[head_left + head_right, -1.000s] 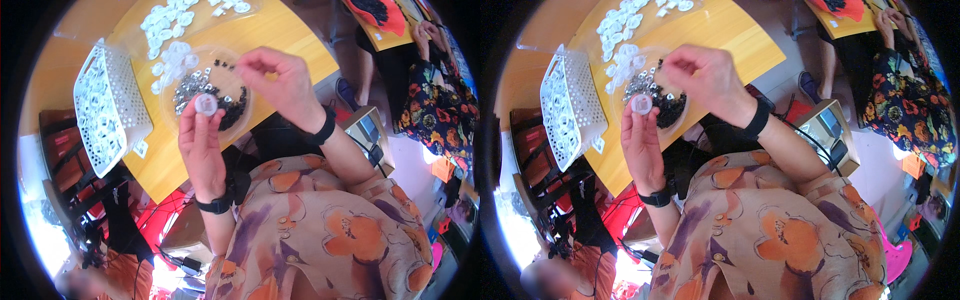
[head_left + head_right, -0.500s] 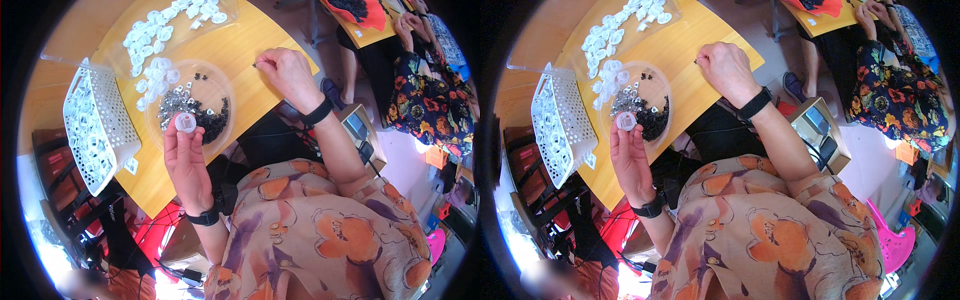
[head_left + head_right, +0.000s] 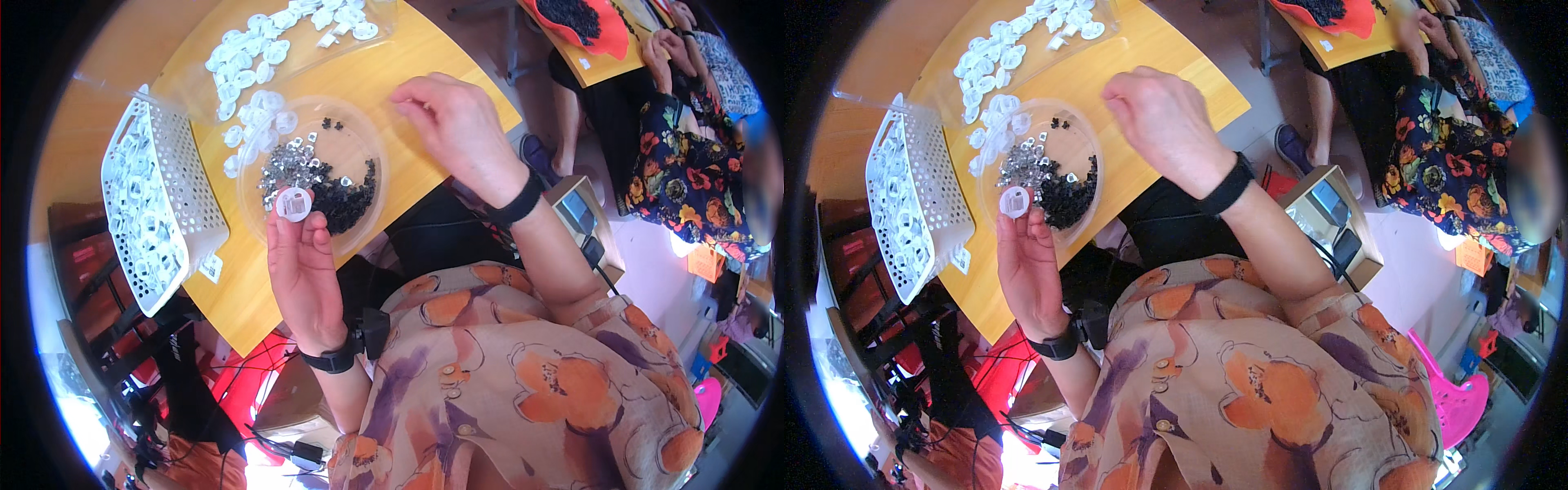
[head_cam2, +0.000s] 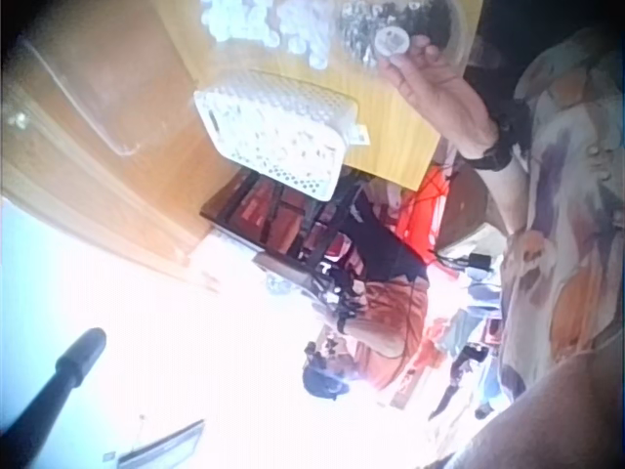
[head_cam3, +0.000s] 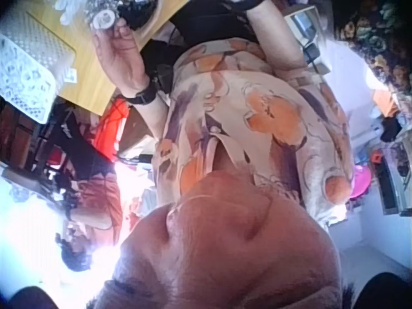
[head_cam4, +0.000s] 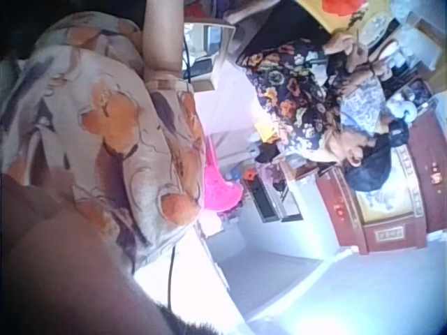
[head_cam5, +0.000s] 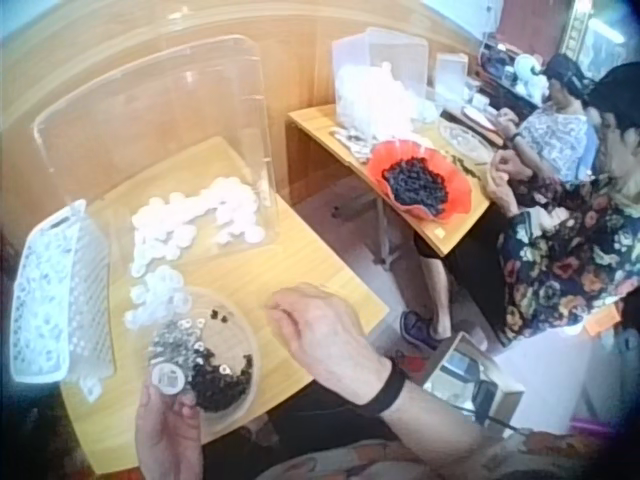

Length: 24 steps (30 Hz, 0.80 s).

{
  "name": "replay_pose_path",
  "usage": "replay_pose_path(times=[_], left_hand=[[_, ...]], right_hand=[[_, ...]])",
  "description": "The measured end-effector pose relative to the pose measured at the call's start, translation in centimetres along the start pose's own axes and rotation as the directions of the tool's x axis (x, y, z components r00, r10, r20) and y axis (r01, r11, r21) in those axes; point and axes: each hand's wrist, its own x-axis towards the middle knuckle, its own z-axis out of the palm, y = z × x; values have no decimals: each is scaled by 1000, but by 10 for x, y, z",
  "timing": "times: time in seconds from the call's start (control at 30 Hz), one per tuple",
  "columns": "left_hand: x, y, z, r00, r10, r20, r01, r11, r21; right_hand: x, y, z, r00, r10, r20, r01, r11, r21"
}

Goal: Assembling small plastic parts by inserting a black component into a white plastic housing.

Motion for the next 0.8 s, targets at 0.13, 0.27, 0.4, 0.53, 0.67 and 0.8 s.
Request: replay_pose_path(times=[0.13,0.27,0.4,0.53,0.67,0.8], left_hand=[[-2,0,-8,998,-28,48,32,996,-79],[-3,2,-2,997,8,71,-4,998,-66],[-3,3,-2,998,10,56,-4,995,-99],[0,2,-7,997,-25,75,36,988,-153],[0,3,-10,996,-32,86,47,984,-171],[1,-1,-12,995,-34,92,49,986,-160]], right_hand=[[18,-21,18,983,-129,127,137,989,-55],[29,-21,49,957,-228,179,261,947,-186],[32,-27,64,926,-291,240,365,850,-380],[30,-30,66,919,-303,251,387,809,-443],[30,-34,67,885,-386,261,465,757,-458],[35,-33,73,830,-428,358,556,692,-462]])
